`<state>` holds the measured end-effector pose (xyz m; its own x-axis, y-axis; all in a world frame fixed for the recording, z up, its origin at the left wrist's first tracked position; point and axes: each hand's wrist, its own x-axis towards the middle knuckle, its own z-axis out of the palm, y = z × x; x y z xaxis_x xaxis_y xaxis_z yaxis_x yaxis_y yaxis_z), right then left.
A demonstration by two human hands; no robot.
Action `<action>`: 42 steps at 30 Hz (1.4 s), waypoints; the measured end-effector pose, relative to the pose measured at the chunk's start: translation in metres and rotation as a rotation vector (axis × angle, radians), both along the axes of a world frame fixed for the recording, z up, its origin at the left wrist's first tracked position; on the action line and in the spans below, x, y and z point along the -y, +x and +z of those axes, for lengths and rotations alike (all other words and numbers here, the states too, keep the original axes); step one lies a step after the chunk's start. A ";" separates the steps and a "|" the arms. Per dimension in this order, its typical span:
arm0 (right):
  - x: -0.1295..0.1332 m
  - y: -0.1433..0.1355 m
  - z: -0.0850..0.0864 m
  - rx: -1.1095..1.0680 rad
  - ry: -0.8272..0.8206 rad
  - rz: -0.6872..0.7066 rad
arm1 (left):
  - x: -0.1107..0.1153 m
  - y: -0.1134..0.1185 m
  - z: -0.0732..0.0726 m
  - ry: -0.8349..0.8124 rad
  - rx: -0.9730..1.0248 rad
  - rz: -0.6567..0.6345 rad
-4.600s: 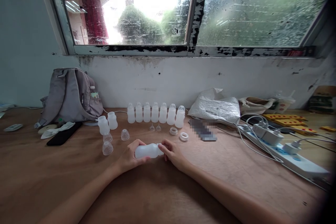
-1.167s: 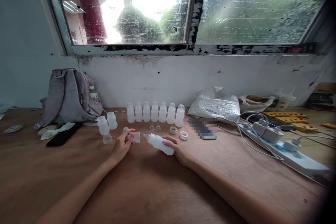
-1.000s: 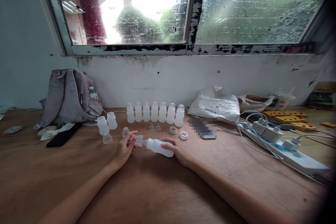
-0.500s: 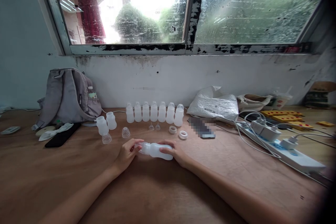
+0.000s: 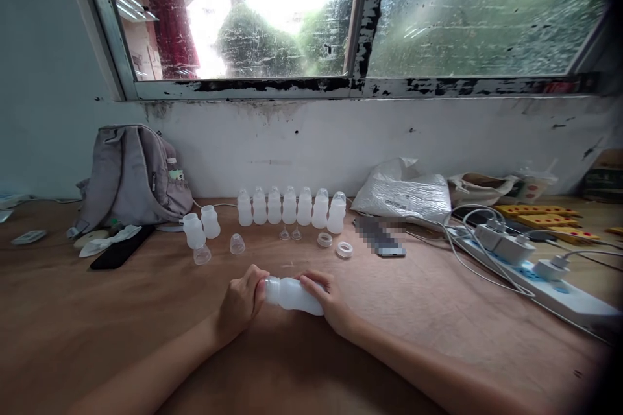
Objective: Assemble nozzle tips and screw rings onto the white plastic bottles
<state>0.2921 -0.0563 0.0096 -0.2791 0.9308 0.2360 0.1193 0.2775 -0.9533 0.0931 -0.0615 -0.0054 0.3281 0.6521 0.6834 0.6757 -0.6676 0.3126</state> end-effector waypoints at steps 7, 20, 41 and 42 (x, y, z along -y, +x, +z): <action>0.013 -0.008 -0.002 -0.040 0.043 -0.041 | 0.007 0.002 0.001 -0.058 0.154 -0.008; 0.019 -0.009 -0.004 -0.024 0.140 -0.001 | 0.014 0.003 0.004 -0.059 0.236 -0.090; 0.003 -0.013 -0.009 -0.137 -0.079 0.160 | -0.034 0.000 0.042 -0.684 0.724 -0.095; 0.003 -0.013 -0.008 -0.164 -0.096 0.184 | -0.035 -0.003 0.053 -0.686 0.666 -0.115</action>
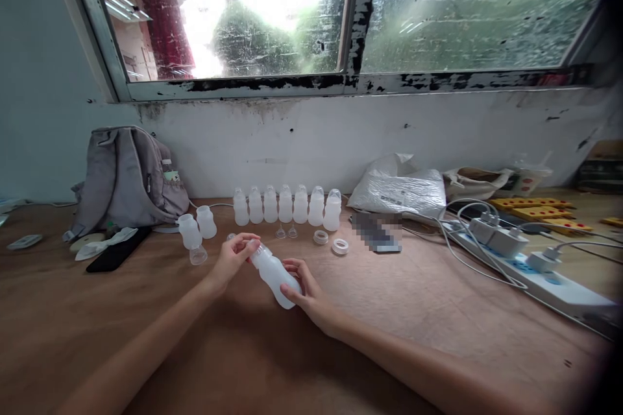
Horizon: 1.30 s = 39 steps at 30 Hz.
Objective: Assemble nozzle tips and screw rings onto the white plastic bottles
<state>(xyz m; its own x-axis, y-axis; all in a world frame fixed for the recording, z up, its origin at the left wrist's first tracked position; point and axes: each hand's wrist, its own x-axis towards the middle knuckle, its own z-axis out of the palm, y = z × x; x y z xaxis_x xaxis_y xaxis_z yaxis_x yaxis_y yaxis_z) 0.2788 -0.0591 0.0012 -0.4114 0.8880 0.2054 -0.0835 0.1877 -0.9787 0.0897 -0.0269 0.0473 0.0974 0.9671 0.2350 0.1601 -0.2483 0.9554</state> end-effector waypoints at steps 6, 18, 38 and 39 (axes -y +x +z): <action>-0.001 0.000 0.002 -0.105 -0.093 0.048 | -0.003 -0.016 0.066 0.072 -0.270 -0.125; 0.001 0.000 0.004 0.021 -0.062 0.056 | -0.073 -0.079 0.125 0.317 -0.885 0.250; -0.001 -0.001 0.002 0.063 -0.070 0.033 | -0.166 -0.089 0.053 0.151 -1.015 0.474; 0.000 -0.001 0.003 0.063 -0.071 0.032 | -0.166 -0.089 0.052 0.150 -1.015 0.486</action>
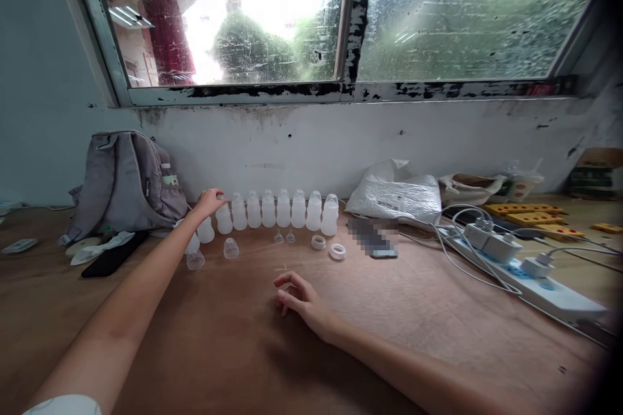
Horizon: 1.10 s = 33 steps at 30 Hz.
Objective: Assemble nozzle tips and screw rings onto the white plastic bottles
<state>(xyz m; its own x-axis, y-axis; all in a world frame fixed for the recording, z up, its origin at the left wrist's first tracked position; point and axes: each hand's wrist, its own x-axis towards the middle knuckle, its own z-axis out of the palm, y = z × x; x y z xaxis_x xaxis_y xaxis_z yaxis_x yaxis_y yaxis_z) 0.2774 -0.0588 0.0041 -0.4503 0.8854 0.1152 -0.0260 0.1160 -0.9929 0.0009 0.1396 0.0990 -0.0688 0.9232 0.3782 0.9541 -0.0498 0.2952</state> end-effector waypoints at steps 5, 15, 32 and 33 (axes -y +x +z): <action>0.001 0.000 0.001 -0.012 -0.005 0.001 | -0.001 0.001 0.001 0.035 0.005 0.008; -0.002 0.002 -0.001 -0.010 0.003 0.016 | 0.071 0.055 -0.015 0.405 0.050 -0.314; -0.123 0.080 0.006 1.276 0.622 -0.517 | 0.055 0.134 -0.105 -0.046 0.048 -0.330; -0.125 0.081 0.005 1.288 0.610 -0.516 | 0.055 0.134 -0.104 -0.038 0.048 -0.333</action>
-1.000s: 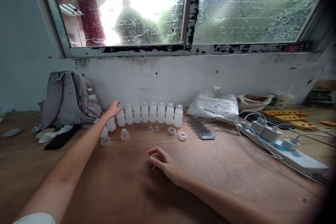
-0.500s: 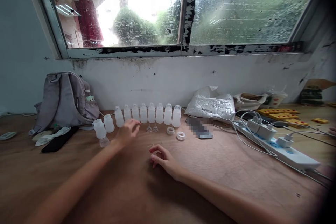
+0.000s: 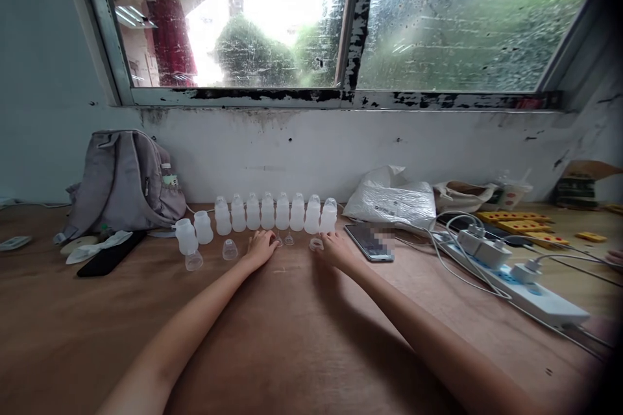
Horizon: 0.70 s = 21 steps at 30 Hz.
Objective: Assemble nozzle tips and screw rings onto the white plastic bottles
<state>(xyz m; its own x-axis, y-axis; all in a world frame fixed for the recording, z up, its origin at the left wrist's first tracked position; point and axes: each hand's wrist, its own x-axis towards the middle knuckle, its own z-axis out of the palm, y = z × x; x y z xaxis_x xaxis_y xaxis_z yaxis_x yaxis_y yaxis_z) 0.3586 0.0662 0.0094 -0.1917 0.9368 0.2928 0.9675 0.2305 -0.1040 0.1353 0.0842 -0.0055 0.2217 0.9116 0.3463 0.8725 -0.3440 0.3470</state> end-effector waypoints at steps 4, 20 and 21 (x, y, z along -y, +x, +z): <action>-0.002 0.001 -0.005 0.007 -0.016 -0.007 | 0.016 -0.002 0.004 0.048 0.011 -0.039; 0.027 -0.030 -0.022 -0.154 0.207 0.331 | 0.095 -0.015 -0.006 0.108 0.096 -0.217; 0.029 -0.034 -0.024 -0.162 0.237 0.360 | 0.095 -0.016 -0.006 0.107 0.092 -0.213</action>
<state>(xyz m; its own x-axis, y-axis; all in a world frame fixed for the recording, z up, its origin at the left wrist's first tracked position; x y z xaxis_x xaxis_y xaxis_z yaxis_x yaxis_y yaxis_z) 0.3244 0.0371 -0.0149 -0.4265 0.7226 0.5440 0.7974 0.5843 -0.1509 0.1197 -0.0108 -0.0118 0.3682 0.8047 0.4658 0.7428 -0.5559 0.3731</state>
